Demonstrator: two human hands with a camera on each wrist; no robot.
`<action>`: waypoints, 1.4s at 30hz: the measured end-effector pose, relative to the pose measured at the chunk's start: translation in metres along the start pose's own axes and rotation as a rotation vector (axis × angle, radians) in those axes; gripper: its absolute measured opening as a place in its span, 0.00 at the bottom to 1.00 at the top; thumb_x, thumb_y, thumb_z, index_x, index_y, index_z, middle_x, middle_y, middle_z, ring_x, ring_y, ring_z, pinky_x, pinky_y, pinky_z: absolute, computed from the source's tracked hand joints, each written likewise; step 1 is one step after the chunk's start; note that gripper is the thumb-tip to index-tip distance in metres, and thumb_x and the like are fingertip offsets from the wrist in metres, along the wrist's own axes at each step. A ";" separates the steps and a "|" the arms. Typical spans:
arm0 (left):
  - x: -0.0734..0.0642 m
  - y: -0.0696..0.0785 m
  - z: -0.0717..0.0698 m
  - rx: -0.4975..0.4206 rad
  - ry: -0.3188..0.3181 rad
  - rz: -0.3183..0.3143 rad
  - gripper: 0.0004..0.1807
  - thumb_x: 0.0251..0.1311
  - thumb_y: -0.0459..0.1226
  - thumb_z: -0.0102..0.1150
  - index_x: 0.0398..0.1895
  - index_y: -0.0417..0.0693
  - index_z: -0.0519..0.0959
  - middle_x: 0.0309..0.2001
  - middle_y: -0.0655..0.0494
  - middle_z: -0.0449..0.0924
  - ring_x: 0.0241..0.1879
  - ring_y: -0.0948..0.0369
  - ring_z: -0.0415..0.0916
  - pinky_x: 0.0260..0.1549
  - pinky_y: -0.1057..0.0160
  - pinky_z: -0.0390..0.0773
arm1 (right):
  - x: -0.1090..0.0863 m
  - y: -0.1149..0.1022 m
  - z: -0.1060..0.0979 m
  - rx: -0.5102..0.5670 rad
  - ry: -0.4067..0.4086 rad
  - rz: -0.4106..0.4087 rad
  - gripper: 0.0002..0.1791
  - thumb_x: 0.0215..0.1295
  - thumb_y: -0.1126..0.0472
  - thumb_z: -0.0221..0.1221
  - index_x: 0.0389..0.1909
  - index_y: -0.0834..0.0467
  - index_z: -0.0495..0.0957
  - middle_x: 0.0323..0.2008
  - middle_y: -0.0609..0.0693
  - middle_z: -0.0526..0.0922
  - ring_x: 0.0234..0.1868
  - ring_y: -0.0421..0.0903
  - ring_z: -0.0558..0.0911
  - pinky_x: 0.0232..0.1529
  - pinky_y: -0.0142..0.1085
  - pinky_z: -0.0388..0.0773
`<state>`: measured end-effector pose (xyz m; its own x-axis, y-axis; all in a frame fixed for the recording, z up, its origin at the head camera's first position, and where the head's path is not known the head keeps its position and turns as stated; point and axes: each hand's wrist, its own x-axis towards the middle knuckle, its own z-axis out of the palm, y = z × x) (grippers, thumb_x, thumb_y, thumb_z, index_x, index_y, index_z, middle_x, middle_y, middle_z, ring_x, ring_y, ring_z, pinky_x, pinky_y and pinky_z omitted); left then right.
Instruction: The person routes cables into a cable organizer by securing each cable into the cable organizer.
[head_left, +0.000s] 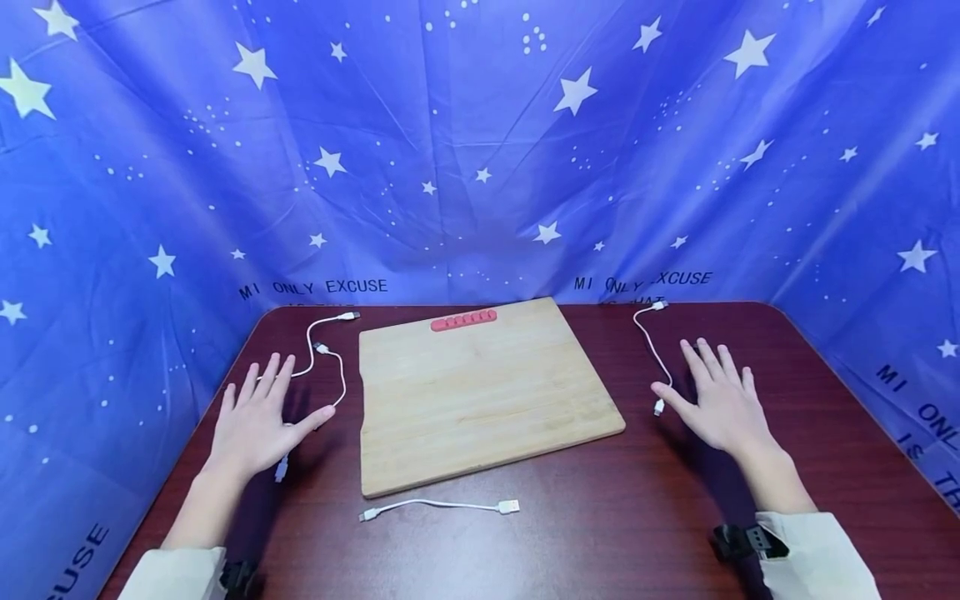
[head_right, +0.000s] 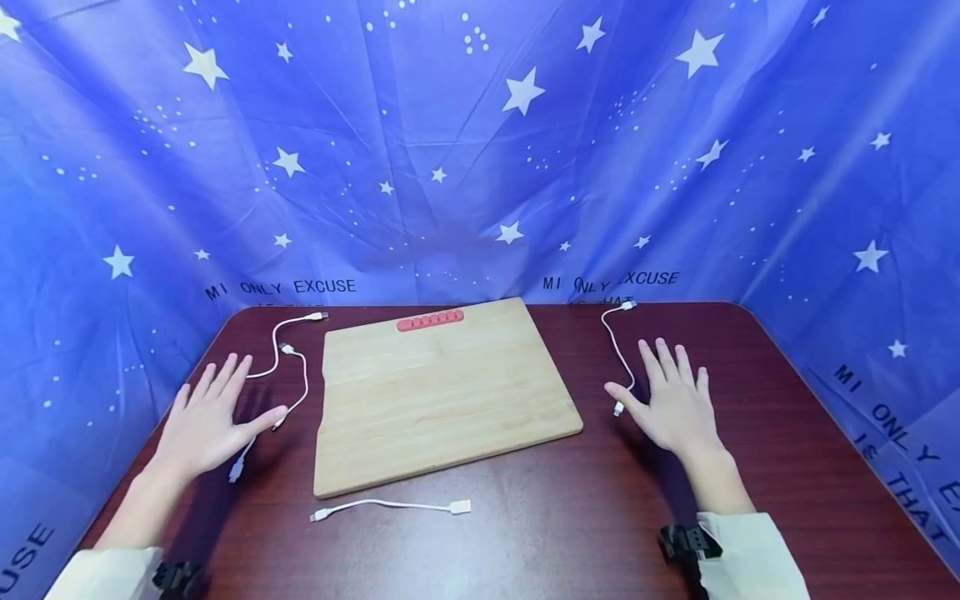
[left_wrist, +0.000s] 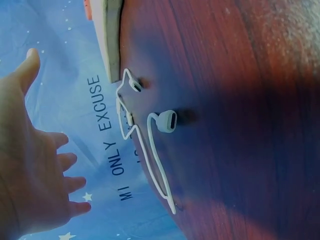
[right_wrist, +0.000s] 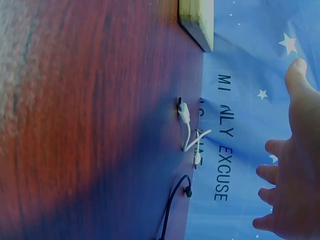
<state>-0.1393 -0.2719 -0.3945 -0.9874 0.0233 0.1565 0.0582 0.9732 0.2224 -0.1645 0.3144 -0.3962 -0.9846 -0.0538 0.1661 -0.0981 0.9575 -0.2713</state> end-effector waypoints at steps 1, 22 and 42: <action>0.000 0.000 0.000 -0.001 -0.001 -0.001 0.56 0.55 0.70 0.48 0.75 0.43 0.49 0.74 0.34 0.48 0.73 0.35 0.42 0.67 0.28 0.41 | 0.000 0.000 0.000 0.001 -0.003 -0.002 0.48 0.65 0.32 0.48 0.76 0.57 0.45 0.74 0.68 0.50 0.75 0.69 0.43 0.66 0.74 0.40; -0.004 0.007 0.005 -0.008 -0.037 0.012 0.55 0.54 0.70 0.49 0.75 0.43 0.49 0.74 0.34 0.50 0.73 0.36 0.47 0.68 0.32 0.46 | -0.004 -0.009 0.014 -0.003 -0.082 -0.027 0.47 0.65 0.32 0.48 0.73 0.61 0.52 0.71 0.70 0.55 0.72 0.71 0.50 0.64 0.72 0.50; -0.003 0.020 0.013 -0.003 -0.050 0.066 0.56 0.53 0.69 0.52 0.74 0.41 0.52 0.74 0.35 0.52 0.73 0.38 0.49 0.68 0.33 0.49 | 0.001 -0.020 0.018 -0.003 -0.100 -0.066 0.47 0.64 0.32 0.49 0.72 0.62 0.56 0.72 0.68 0.56 0.73 0.69 0.52 0.66 0.70 0.51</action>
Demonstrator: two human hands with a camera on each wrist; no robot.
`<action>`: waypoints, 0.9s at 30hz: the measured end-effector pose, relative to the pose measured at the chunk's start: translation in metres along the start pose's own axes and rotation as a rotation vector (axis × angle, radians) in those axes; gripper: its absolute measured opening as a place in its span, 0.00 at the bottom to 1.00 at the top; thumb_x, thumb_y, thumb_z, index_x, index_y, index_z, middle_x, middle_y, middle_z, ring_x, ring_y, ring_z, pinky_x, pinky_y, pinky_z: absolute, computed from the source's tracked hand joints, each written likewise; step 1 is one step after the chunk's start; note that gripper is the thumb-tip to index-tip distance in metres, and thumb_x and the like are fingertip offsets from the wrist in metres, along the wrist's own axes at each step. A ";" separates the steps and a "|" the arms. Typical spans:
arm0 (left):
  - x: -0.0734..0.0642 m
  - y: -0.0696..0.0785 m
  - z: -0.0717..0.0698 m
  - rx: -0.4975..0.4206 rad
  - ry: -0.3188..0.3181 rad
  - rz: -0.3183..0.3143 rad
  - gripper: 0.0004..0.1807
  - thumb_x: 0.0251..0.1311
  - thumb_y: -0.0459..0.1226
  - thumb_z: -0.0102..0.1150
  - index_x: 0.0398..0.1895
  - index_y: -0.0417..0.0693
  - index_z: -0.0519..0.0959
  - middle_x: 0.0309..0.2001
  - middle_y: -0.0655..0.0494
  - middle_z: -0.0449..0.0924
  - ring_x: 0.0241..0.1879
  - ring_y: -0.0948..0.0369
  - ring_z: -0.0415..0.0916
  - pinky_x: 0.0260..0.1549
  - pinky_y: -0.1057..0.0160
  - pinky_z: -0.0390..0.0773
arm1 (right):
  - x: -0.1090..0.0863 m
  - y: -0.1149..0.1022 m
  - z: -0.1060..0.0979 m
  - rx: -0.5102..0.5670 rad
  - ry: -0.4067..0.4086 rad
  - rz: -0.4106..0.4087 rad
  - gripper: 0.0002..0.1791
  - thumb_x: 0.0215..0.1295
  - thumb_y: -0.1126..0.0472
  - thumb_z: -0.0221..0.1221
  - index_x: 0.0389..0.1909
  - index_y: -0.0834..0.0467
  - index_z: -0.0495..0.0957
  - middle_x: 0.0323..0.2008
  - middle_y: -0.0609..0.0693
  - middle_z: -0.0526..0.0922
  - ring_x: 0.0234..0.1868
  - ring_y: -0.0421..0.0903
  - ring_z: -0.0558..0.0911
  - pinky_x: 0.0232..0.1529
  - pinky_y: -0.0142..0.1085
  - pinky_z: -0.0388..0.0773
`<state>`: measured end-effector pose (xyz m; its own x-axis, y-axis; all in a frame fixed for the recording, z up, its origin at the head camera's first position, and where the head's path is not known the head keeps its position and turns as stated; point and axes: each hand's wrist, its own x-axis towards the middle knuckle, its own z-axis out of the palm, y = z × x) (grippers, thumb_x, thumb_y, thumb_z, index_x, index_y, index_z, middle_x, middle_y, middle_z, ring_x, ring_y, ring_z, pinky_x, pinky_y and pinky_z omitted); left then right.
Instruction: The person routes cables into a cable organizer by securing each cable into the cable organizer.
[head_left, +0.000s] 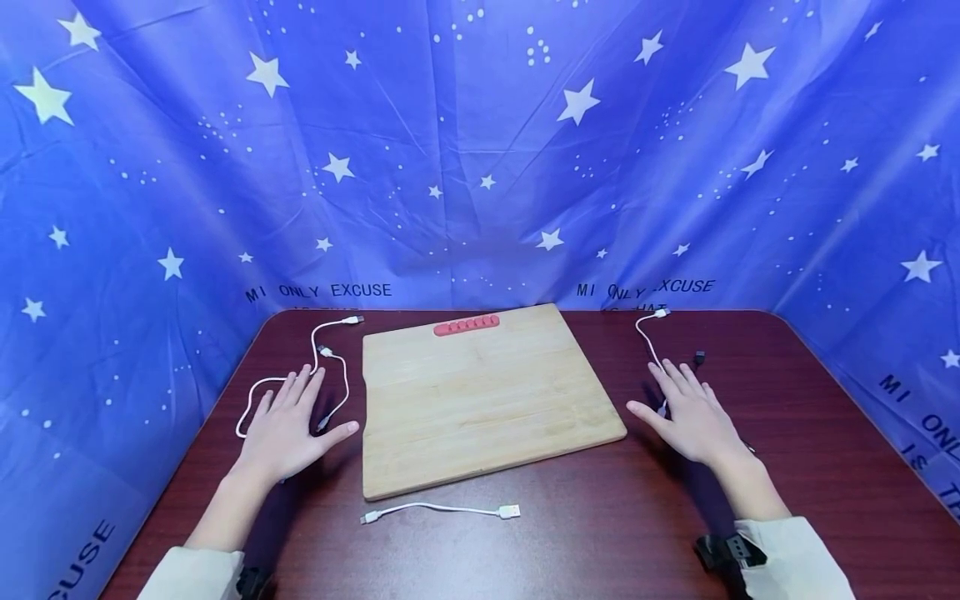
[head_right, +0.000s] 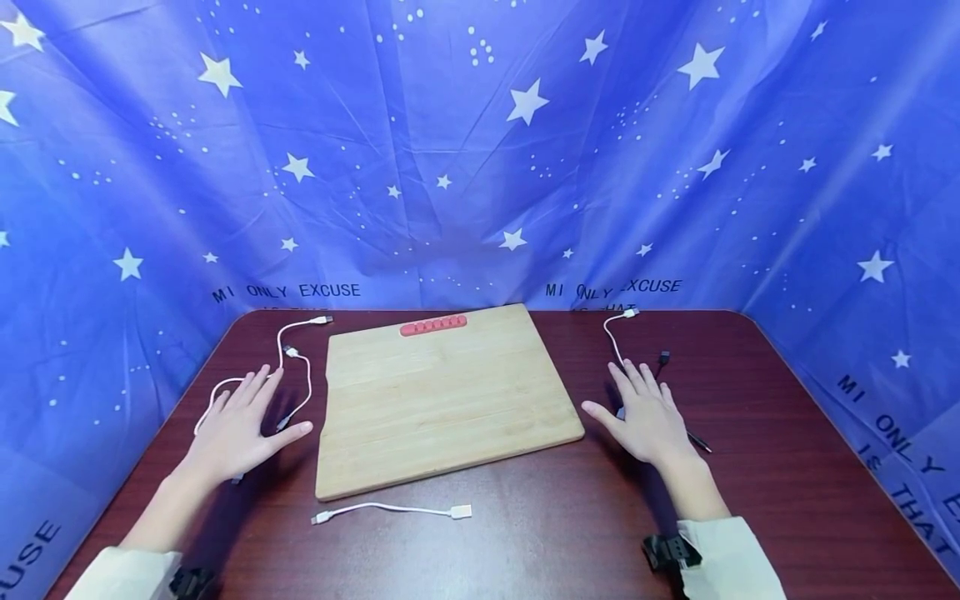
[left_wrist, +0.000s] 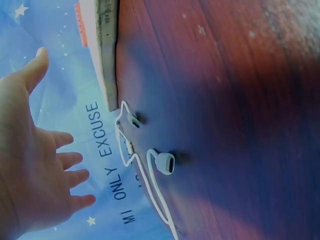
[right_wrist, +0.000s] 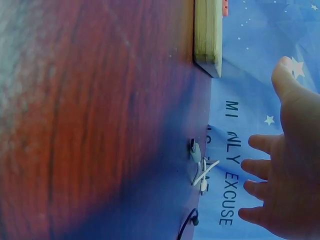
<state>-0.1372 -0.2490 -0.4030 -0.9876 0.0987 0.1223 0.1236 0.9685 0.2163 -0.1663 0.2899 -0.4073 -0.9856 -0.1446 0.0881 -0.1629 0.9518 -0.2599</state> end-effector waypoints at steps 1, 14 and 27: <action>0.000 0.001 0.000 0.000 -0.002 0.002 0.56 0.53 0.69 0.52 0.74 0.41 0.52 0.74 0.36 0.52 0.73 0.38 0.49 0.69 0.33 0.49 | 0.001 0.000 0.000 -0.002 -0.001 -0.002 0.47 0.64 0.32 0.49 0.72 0.62 0.56 0.72 0.68 0.56 0.73 0.69 0.52 0.66 0.70 0.51; 0.003 0.008 0.005 0.005 -0.016 0.041 0.54 0.53 0.66 0.54 0.73 0.38 0.55 0.74 0.36 0.53 0.74 0.40 0.49 0.71 0.37 0.50 | 0.004 -0.008 0.003 0.005 0.001 -0.042 0.45 0.64 0.34 0.51 0.70 0.62 0.59 0.71 0.69 0.58 0.72 0.69 0.54 0.68 0.68 0.52; 0.006 0.019 0.012 0.010 -0.017 0.092 0.54 0.51 0.66 0.57 0.72 0.39 0.57 0.73 0.37 0.57 0.73 0.40 0.52 0.70 0.36 0.52 | 0.010 -0.015 0.007 -0.004 -0.024 -0.090 0.44 0.64 0.35 0.52 0.70 0.62 0.59 0.71 0.68 0.58 0.72 0.69 0.55 0.69 0.67 0.52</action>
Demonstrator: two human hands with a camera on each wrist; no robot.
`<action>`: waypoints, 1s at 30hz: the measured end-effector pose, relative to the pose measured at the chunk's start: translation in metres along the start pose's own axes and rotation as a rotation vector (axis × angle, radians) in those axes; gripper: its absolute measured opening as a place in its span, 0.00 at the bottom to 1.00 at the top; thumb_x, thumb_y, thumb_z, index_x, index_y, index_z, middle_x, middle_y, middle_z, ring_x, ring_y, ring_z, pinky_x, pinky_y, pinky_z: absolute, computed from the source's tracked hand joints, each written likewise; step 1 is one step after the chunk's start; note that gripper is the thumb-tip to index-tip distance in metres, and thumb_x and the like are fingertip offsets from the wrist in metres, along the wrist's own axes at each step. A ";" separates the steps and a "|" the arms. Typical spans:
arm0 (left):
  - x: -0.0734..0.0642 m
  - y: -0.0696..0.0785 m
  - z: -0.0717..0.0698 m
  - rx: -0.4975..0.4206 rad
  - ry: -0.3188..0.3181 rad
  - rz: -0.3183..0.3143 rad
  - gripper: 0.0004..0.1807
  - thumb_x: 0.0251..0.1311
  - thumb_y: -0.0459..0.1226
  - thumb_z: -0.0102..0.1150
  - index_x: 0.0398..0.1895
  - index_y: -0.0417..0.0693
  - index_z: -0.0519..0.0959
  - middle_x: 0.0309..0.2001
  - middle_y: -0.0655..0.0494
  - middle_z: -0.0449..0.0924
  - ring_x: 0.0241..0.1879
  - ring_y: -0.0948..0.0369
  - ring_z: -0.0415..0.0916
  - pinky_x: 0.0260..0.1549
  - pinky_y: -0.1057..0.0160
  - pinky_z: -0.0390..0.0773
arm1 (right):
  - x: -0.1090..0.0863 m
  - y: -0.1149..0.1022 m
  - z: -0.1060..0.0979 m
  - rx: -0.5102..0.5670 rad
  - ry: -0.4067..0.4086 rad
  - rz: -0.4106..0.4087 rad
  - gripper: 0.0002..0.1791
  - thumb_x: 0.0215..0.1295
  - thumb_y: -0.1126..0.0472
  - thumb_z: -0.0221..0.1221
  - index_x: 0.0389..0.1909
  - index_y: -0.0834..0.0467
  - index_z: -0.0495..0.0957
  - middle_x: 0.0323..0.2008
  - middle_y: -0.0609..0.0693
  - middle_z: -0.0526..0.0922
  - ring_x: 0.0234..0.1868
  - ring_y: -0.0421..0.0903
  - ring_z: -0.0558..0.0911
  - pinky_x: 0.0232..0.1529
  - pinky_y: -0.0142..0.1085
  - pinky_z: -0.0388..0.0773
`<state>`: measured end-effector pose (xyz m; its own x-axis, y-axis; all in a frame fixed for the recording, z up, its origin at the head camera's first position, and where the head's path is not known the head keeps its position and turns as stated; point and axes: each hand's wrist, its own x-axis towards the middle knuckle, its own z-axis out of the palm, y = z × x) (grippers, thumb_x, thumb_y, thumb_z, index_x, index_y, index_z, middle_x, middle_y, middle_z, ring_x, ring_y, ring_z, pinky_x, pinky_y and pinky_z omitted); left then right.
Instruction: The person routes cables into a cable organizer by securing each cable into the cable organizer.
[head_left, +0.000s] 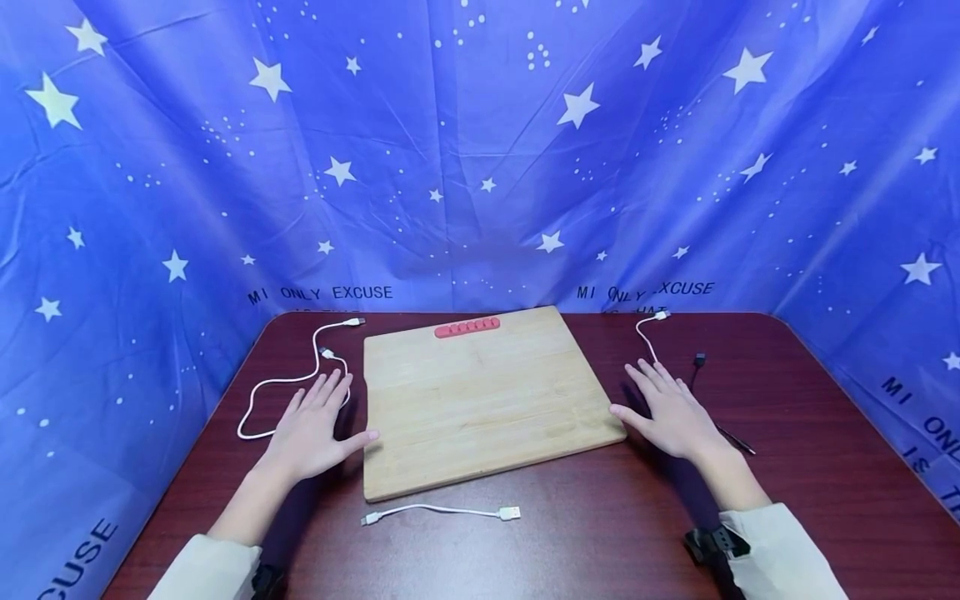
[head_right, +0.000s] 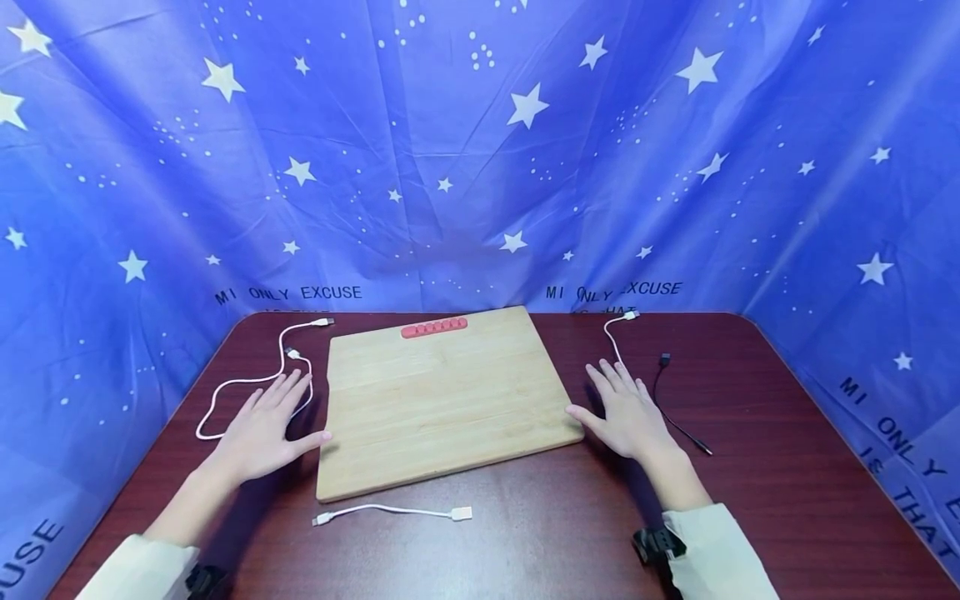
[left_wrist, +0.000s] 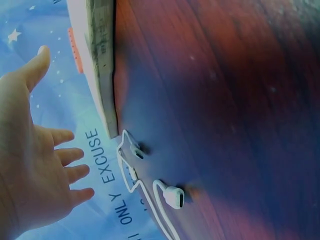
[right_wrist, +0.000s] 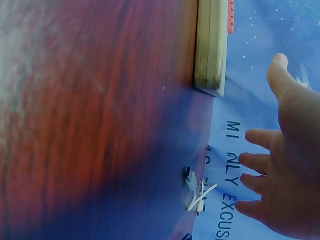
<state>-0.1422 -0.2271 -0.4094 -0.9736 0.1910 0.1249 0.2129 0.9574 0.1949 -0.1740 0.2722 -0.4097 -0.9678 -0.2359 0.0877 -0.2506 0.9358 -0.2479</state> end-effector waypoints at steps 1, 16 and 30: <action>0.000 0.001 0.001 0.002 0.002 0.006 0.54 0.51 0.66 0.57 0.72 0.39 0.57 0.73 0.37 0.57 0.73 0.40 0.53 0.70 0.36 0.53 | 0.001 -0.001 0.000 -0.001 -0.001 -0.005 0.44 0.64 0.35 0.52 0.70 0.62 0.59 0.71 0.68 0.58 0.72 0.69 0.55 0.69 0.67 0.53; -0.002 0.012 0.011 -0.004 -0.031 0.083 0.54 0.47 0.66 0.59 0.70 0.40 0.62 0.71 0.36 0.61 0.71 0.40 0.58 0.68 0.37 0.59 | 0.004 -0.010 0.010 -0.002 0.007 -0.054 0.44 0.61 0.35 0.56 0.67 0.62 0.65 0.69 0.67 0.63 0.71 0.67 0.59 0.69 0.64 0.55; -0.003 0.030 0.018 -0.035 -0.077 0.183 0.52 0.48 0.65 0.61 0.68 0.39 0.64 0.70 0.37 0.63 0.72 0.42 0.58 0.69 0.39 0.60 | 0.014 -0.021 0.022 -0.024 -0.020 -0.160 0.44 0.59 0.37 0.59 0.67 0.63 0.65 0.68 0.64 0.67 0.70 0.65 0.63 0.68 0.63 0.61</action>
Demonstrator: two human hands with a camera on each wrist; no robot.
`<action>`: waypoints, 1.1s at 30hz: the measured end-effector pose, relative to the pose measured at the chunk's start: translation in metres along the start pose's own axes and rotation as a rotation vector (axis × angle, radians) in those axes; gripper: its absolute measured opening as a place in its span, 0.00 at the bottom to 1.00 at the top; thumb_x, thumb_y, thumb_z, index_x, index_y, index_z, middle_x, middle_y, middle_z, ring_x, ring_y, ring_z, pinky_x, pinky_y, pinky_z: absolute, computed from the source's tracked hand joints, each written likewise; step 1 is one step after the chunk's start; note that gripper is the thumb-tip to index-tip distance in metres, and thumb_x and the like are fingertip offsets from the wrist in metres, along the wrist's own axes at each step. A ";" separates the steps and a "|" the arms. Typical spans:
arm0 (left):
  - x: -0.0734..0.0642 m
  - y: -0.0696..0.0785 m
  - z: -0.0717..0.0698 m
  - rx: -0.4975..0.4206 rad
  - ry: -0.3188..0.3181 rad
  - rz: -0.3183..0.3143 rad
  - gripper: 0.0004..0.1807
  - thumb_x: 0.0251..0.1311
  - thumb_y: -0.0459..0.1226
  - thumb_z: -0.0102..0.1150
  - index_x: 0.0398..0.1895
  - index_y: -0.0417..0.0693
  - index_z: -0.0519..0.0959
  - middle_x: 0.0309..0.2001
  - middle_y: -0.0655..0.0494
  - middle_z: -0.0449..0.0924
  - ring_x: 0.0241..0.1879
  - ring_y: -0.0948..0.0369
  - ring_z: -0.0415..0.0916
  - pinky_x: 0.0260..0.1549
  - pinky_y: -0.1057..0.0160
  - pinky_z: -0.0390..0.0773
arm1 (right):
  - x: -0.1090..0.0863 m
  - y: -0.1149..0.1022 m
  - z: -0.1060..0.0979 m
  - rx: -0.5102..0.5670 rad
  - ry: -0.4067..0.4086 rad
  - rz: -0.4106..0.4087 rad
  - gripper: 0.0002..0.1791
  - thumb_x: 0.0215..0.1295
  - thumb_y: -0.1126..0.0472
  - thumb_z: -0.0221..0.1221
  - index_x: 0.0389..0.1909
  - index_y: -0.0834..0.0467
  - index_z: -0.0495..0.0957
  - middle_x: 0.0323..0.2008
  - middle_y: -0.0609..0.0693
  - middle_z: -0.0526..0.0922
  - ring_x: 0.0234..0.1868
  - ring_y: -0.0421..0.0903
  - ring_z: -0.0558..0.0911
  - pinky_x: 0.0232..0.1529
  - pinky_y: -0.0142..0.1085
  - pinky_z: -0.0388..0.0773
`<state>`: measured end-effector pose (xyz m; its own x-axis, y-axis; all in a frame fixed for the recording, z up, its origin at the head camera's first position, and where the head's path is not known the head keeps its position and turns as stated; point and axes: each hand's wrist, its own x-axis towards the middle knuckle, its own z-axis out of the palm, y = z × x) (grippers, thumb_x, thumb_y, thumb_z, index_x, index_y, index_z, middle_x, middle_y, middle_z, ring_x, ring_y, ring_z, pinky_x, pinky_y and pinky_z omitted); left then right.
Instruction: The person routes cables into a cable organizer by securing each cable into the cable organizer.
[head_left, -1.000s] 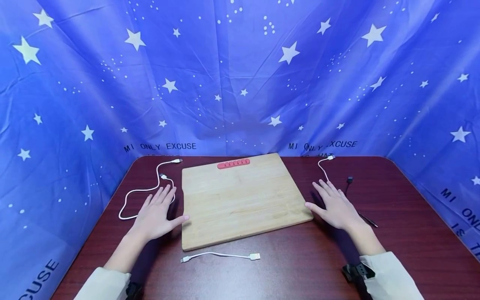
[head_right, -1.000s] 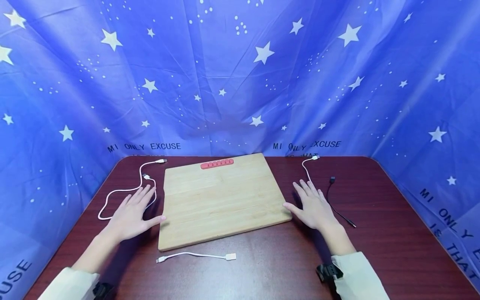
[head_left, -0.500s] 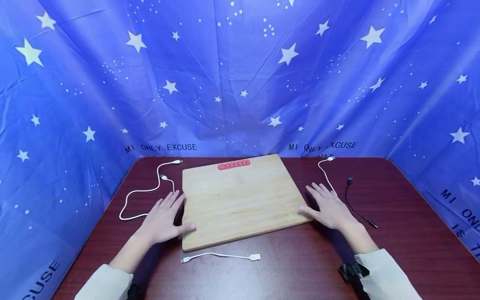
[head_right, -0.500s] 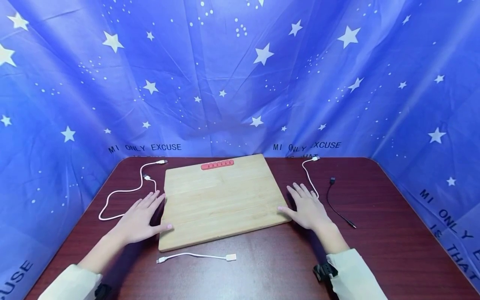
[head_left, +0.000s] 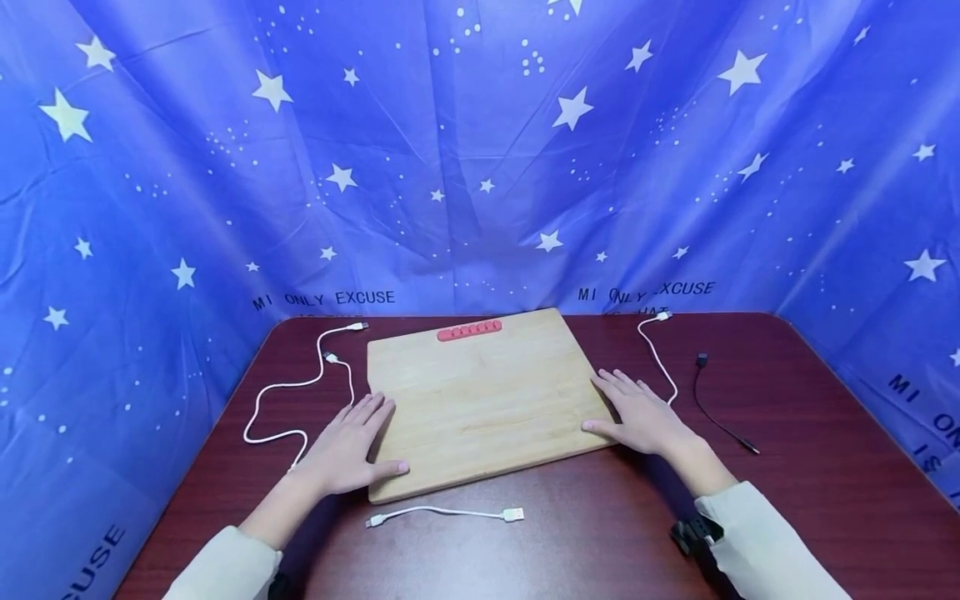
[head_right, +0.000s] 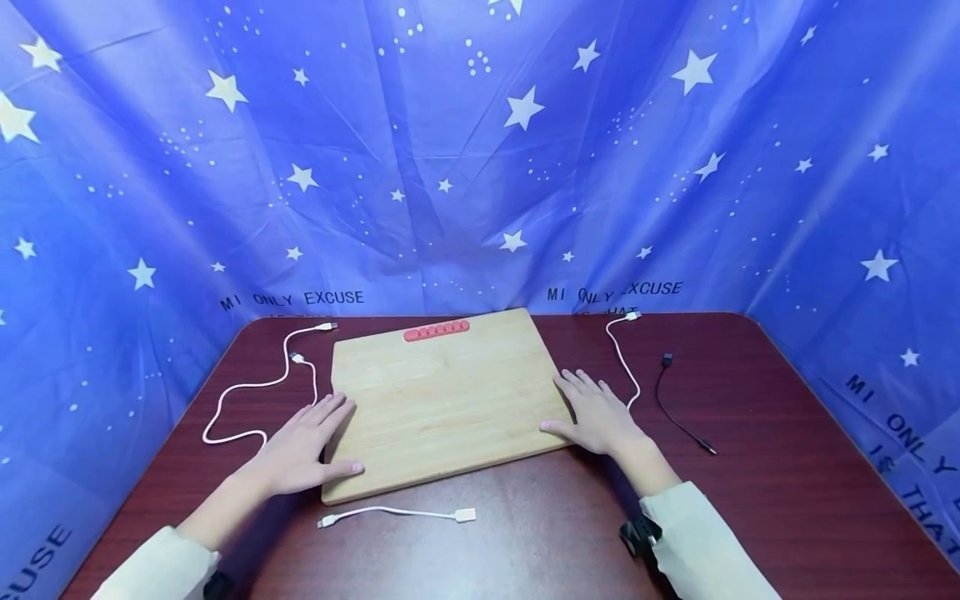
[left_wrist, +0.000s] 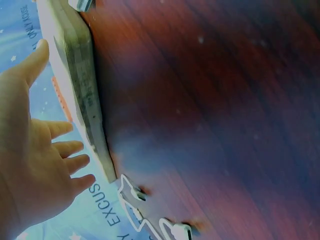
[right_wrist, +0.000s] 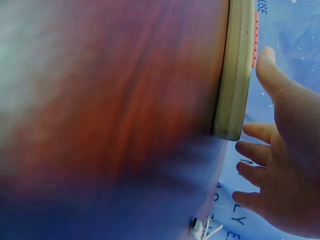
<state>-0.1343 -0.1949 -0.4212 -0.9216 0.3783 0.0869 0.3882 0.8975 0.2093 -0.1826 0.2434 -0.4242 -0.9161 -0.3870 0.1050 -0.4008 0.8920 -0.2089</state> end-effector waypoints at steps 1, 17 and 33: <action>0.000 0.001 0.000 -0.004 -0.005 0.010 0.52 0.48 0.65 0.61 0.68 0.39 0.64 0.70 0.37 0.63 0.72 0.42 0.57 0.68 0.38 0.60 | 0.002 -0.001 0.000 -0.006 -0.003 -0.002 0.44 0.59 0.37 0.59 0.67 0.63 0.65 0.68 0.64 0.67 0.70 0.64 0.63 0.68 0.63 0.61; 0.000 0.007 0.003 -0.147 -0.085 0.042 0.51 0.51 0.59 0.64 0.69 0.34 0.61 0.72 0.33 0.56 0.73 0.39 0.51 0.70 0.42 0.59 | 0.023 -0.010 -0.001 -0.001 -0.045 -0.084 0.46 0.57 0.38 0.61 0.65 0.68 0.65 0.68 0.65 0.67 0.70 0.63 0.64 0.69 0.58 0.62; 0.006 0.011 0.005 -0.181 -0.147 0.045 0.51 0.53 0.57 0.63 0.70 0.32 0.58 0.73 0.34 0.53 0.75 0.41 0.48 0.72 0.43 0.57 | 0.040 -0.015 -0.001 0.176 -0.120 -0.209 0.51 0.49 0.42 0.70 0.66 0.69 0.63 0.69 0.70 0.62 0.71 0.65 0.62 0.68 0.57 0.64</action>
<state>-0.1358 -0.1811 -0.4231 -0.8884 0.4573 -0.0397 0.4097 0.8290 0.3807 -0.2132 0.2151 -0.4158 -0.8043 -0.5921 0.0500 -0.5672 0.7400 -0.3614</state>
